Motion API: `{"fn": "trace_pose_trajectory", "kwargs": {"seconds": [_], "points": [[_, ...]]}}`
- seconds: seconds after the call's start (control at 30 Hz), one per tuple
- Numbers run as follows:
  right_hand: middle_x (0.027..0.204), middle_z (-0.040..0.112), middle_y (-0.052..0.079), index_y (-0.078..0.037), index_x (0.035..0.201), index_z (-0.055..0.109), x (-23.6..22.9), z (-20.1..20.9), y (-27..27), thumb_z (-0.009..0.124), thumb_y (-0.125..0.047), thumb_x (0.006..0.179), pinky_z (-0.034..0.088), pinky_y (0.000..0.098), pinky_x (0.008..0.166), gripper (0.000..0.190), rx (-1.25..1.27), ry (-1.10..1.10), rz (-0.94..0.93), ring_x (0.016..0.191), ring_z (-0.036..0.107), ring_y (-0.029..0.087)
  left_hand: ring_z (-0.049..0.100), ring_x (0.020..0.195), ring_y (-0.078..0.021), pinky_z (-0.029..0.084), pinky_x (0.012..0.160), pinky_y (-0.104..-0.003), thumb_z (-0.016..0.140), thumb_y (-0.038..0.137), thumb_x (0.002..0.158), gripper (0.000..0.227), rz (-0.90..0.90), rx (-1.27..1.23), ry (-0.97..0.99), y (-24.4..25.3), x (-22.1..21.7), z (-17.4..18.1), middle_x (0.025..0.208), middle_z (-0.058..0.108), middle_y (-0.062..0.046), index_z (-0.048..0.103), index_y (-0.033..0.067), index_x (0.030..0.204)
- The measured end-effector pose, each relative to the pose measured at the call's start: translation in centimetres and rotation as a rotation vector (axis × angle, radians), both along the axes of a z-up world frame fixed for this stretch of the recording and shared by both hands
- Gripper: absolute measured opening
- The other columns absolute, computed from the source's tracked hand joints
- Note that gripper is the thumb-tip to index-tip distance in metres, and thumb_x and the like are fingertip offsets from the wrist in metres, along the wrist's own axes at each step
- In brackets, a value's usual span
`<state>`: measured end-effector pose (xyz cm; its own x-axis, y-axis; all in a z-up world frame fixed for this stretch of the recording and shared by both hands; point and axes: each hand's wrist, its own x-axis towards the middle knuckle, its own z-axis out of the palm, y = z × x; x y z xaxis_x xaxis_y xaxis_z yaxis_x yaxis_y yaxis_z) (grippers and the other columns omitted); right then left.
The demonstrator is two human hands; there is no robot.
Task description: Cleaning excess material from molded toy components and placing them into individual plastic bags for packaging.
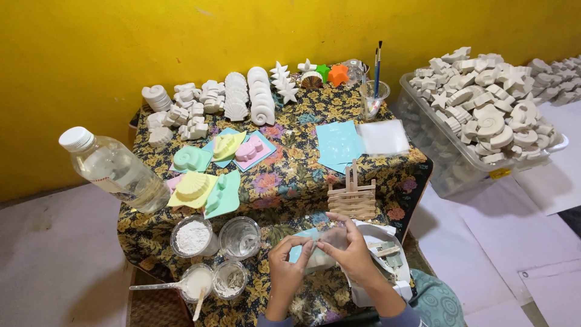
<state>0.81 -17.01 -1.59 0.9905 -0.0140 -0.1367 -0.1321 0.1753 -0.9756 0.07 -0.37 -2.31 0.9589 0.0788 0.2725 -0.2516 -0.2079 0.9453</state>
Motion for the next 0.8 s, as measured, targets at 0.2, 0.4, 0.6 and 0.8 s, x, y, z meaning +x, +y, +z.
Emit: {"fn": "trace_pose_trajectory", "kwargs": {"seconds": [0.2, 0.4, 0.6, 0.8], "points": [[0.089, 0.082, 0.008, -0.012, 0.142, 0.055, 0.2, 1.0, -0.2, 0.083, 0.001, 0.079, 0.056, 0.0373, 0.100, 0.070, -0.023, -0.038, -0.017, 0.093, 0.076, 0.021, 0.076, 0.083, -0.0191, 0.065, 0.071, -0.029, 0.080, 0.024, 0.083, 0.019, 0.101, -0.156, 0.227, -0.3, -0.5, 0.7, 0.091, 0.081, -0.008, 0.076, 0.0083, 0.093], [0.081, 0.082, 0.011, -0.012, 0.146, 0.052, 0.9, 0.0, -2.1, 0.078, -0.011, 0.086, 0.058, 0.0289, 0.068, 0.066, -0.119, -0.107, 0.010, 0.076, 0.076, 0.018, 0.065, 0.068, -0.0148, 0.055, 0.064, -0.030, 0.077, 0.026, 0.088, 0.022, 0.116, 0.008, 0.160, -0.6, 0.3, 1.2, 0.071, 0.074, -0.003, 0.074, 0.0109, 0.072], [0.083, 0.079, 0.011, -0.011, 0.120, 0.069, 1.8, -0.5, -3.6, 0.079, -0.014, 0.086, 0.063, 0.0306, 0.059, 0.036, -0.216, -0.040, 0.017, 0.076, 0.075, 0.020, 0.053, 0.056, -0.0147, 0.041, 0.053, -0.030, 0.068, 0.022, 0.098, 0.039, 0.184, 0.011, 0.420, 0.0, 0.5, 0.7, 0.059, 0.060, -0.002, 0.056, 0.0117, 0.062], [0.123, 0.081, 0.001, -0.021, 0.117, 0.083, 1.5, 2.5, -4.1, 0.064, -0.032, 0.093, 0.054, 0.0457, 0.100, 0.033, -0.542, -0.225, 0.318, 0.118, 0.070, 0.021, 0.042, 0.051, -0.0135, 0.034, 0.051, -0.030, 0.067, 0.016, 0.095, 0.044, 0.207, -0.020, 0.379, 0.0, 0.8, 1.2, 0.053, 0.047, -0.001, 0.045, 0.0130, 0.057]]}}
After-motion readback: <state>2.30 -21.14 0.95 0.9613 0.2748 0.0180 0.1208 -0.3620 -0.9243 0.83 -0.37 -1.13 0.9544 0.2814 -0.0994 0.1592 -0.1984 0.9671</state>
